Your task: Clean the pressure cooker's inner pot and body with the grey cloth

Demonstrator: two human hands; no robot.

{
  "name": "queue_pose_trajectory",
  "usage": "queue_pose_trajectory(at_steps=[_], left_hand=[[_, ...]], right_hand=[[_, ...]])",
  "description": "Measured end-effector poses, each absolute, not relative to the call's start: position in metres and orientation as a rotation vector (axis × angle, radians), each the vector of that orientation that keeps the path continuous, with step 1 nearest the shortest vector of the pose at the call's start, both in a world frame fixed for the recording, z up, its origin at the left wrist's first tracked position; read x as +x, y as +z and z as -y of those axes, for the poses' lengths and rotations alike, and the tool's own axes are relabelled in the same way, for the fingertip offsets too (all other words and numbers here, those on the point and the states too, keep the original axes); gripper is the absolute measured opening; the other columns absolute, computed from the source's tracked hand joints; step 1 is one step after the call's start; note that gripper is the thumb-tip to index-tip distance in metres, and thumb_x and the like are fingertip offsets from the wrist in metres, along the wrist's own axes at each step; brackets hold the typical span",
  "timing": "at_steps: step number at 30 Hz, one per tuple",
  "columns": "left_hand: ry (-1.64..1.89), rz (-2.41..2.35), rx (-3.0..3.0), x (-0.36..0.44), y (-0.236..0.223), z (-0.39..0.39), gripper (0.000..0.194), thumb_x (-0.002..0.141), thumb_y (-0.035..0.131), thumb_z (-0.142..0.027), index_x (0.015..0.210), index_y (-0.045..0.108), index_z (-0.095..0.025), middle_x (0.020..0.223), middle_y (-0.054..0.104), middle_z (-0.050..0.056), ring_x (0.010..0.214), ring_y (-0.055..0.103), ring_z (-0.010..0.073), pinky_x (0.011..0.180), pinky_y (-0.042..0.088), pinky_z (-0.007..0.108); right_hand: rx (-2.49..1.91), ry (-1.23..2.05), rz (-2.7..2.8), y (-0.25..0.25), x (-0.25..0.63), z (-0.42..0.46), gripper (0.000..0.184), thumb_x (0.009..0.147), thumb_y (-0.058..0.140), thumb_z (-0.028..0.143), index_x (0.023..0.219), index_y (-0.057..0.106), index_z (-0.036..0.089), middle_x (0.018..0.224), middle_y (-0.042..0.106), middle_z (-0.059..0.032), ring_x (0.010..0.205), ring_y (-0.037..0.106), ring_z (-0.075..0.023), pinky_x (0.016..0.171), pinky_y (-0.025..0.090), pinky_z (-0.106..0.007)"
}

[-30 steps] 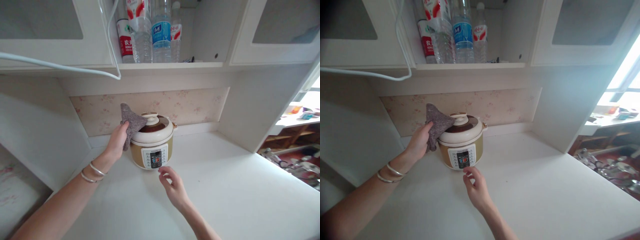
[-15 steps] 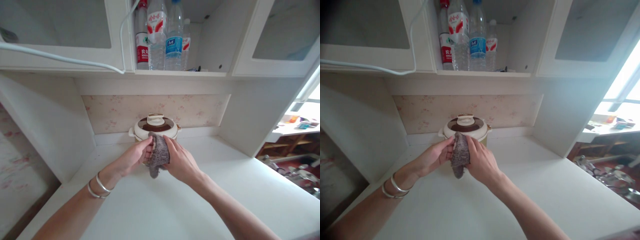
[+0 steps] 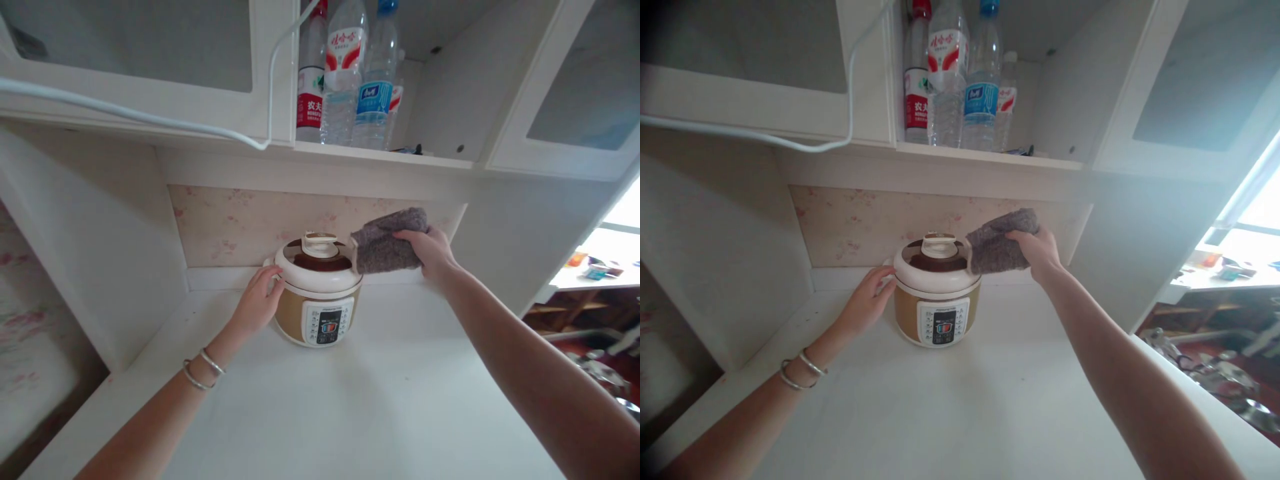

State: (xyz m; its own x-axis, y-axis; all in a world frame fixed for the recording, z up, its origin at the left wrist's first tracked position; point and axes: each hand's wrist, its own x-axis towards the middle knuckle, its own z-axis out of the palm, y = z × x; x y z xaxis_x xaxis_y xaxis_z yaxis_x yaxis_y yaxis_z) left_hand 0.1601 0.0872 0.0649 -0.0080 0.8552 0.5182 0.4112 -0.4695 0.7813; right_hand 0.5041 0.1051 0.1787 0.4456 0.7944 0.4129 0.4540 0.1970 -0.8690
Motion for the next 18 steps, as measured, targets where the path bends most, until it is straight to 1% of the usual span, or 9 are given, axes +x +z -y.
queue_pose_trajectory(at_steps=[2, 4, 6, 9, 11, 13, 15, 17, 18], left_hand=[[1.467, -1.368, 1.991, 0.154, 0.057, -0.105, 0.042, 0.084, 0.053, -0.043, 0.119, 0.058, -0.019, 0.139, 0.048, 0.01, 0.133, 0.037, 0.0254, 0.114, 0.02, 0.039], [1.442, -1.379, 2.001, 0.149, 0.05, -0.117, 0.046, 0.085, 0.052, -0.043, 0.123, 0.056, -0.016, 0.141, 0.045, 0.013, 0.135, 0.033, 0.026, 0.115, 0.015, 0.038], [1.434, -1.337, 1.977, 0.146, 0.043, -0.122, 0.048, 0.085, 0.052, -0.043, 0.124, 0.056, -0.015, 0.141, 0.046, 0.013, 0.136, 0.033, 0.0256, 0.116, 0.013, 0.037], [1.446, -1.268, 1.968, 0.142, 0.037, -0.123, 0.048, 0.085, 0.052, -0.043, 0.126, 0.056, -0.017, 0.142, 0.045, 0.011, 0.136, 0.032, 0.0233, 0.117, 0.01, 0.035], [1.433, -1.242, 1.955, 0.141, 0.036, -0.122, 0.049, 0.085, 0.052, -0.044, 0.127, 0.055, -0.019, 0.144, 0.043, 0.009, 0.137, 0.03, 0.0221, 0.117, 0.008, 0.035], [1.416, -1.241, 1.929, 0.141, 0.035, -0.123, 0.051, 0.085, 0.052, -0.046, 0.13, 0.053, -0.02, 0.146, 0.04, 0.007, 0.139, 0.027, 0.0217, 0.117, 0.007, 0.035], [1.406, -1.262, 1.911, 0.142, 0.034, -0.124, 0.053, 0.085, 0.051, -0.047, 0.131, 0.052, -0.021, 0.147, 0.039, 0.006, 0.14, 0.025, 0.022, 0.118, 0.006, 0.036], [1.415, -1.283, 1.925, 0.143, 0.033, -0.126, 0.052, 0.086, 0.05, -0.046, 0.132, 0.052, -0.021, 0.147, 0.04, 0.005, 0.139, 0.026, 0.022, 0.118, 0.007, 0.037], [1.429, -1.291, 1.942, 0.143, 0.031, -0.127, 0.051, 0.087, 0.05, -0.045, 0.132, 0.052, -0.021, 0.146, 0.041, 0.005, 0.139, 0.026, 0.0219, 0.118, 0.008, 0.037]], right_hand=[[-1.51, -0.105, 1.244, 0.185, 0.501, -0.128, 0.054, 0.065, 0.068, 0.043, 0.111, 0.057, 0.017, 0.101, 0.064, -0.0134, 0.09, 0.06, -0.0289, 0.072, 0.049, -0.04], [-1.612, -0.308, 1.442, 0.182, 0.49, -0.147, 0.052, 0.067, 0.067, 0.043, 0.109, 0.058, 0.016, 0.104, 0.063, -0.0154, 0.094, 0.059, -0.0303, 0.077, 0.047, -0.041], [-1.632, -0.287, 1.772, 0.17, 0.474, -0.159, 0.047, 0.068, 0.067, 0.039, 0.108, 0.059, 0.015, 0.105, 0.063, -0.0159, 0.094, 0.059, -0.0295, 0.079, 0.046, -0.039], [-1.488, -0.151, 2.104, 0.149, 0.455, -0.162, 0.046, 0.073, 0.066, 0.036, 0.114, 0.058, 0.019, 0.111, 0.063, -0.0119, 0.098, 0.059, -0.0268, 0.083, 0.044, -0.035], [-1.486, -0.055, 2.057, 0.139, 0.449, -0.152, 0.047, 0.078, 0.062, 0.04, 0.12, 0.054, 0.022, 0.109, 0.065, -0.0094, 0.097, 0.061, -0.026, 0.081, 0.045, -0.035], [-1.568, 0.014, 1.938, 0.134, 0.444, -0.134, 0.051, 0.081, 0.058, 0.049, 0.123, 0.052, 0.022, 0.1, 0.067, -0.009, 0.089, 0.063, -0.0269, 0.075, 0.047, -0.036], [-1.579, -0.014, 1.921, 0.13, 0.436, -0.111, 0.055, 0.08, 0.058, 0.054, 0.125, 0.051, 0.022, 0.098, 0.068, -0.01, 0.088, 0.064, -0.0286, 0.075, 0.047, -0.039], [-1.444, -0.134, 2.047, 0.126, 0.422, -0.089, 0.057, 0.079, 0.061, 0.052, 0.127, 0.05, 0.022, 0.112, 0.065, -0.0117, 0.101, 0.061, -0.0307, 0.087, 0.044, -0.043], [-1.335, -0.202, 2.133, 0.124, 0.412, -0.081, 0.057, 0.079, 0.063, 0.048, 0.128, 0.049, 0.023, 0.122, 0.06, -0.0121, 0.11, 0.056, -0.0311, 0.095, 0.039, -0.045]])
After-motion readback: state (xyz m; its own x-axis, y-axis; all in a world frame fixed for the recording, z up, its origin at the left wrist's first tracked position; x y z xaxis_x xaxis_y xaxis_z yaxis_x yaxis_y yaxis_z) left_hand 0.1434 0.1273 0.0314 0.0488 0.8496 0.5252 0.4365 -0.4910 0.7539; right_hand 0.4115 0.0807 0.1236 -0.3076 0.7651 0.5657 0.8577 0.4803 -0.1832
